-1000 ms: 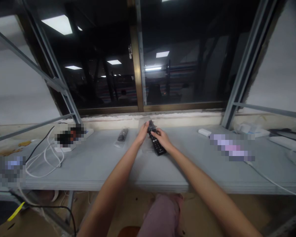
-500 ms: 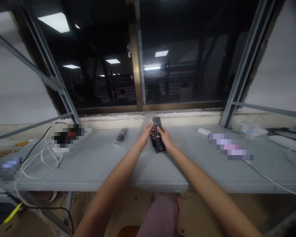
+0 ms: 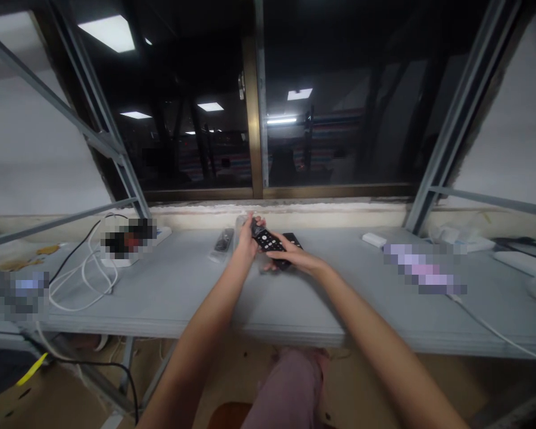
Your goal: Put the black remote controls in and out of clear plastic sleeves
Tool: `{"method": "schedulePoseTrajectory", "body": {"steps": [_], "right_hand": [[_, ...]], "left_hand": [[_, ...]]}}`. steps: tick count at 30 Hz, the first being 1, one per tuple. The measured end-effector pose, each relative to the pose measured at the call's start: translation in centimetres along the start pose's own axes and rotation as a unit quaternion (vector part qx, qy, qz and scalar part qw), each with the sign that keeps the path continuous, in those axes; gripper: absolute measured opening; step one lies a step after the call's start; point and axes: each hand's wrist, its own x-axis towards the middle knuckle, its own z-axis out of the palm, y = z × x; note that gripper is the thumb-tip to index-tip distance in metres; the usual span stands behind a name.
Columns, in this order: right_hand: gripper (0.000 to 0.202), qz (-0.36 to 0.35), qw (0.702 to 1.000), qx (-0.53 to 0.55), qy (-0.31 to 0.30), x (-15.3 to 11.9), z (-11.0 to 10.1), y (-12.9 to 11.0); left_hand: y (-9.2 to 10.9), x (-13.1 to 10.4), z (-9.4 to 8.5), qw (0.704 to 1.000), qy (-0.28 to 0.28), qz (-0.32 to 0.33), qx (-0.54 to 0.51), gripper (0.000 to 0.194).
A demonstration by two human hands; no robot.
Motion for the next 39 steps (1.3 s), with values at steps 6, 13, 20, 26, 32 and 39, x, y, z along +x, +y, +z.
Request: {"method": "schedulePoseTrajectory", "body": {"steps": [6,13,20,26,32,39], "right_hand": [[0.091,-0.044,0.99,-0.031,-0.132,-0.3,-0.6,-0.5],[0.097,-0.099,0.994,-0.047,0.024,0.6,-0.5,0.4],[0.044,-0.111,0.991,-0.041,0.054,0.5,-0.8,-0.5],[0.046,-0.089,0.995,-0.04,0.0,0.7,0.0,0.3],[0.057,-0.117,0.991,-0.05,0.047,1.8,0.2,1.9],[0.094,-0.146,0.983,-0.043,0.105,1.7,-0.2,1.7]], "left_hand": [[1.8,0.9,-1.0,0.993,0.105,0.018,-0.044,0.028],[0.5,0.2,-0.9,0.995,0.034,-0.048,0.084,0.026],[1.3,0.6,-1.1,0.996,-0.002,-0.06,0.071,0.051],[2.5,1.8,-2.5,0.992,0.121,-0.017,0.017,0.048],[1.0,0.8,-1.0,0.998,0.032,-0.016,0.049,0.045],[0.4,-0.6,-0.2,0.981,-0.105,-0.093,0.136,0.04]]}}
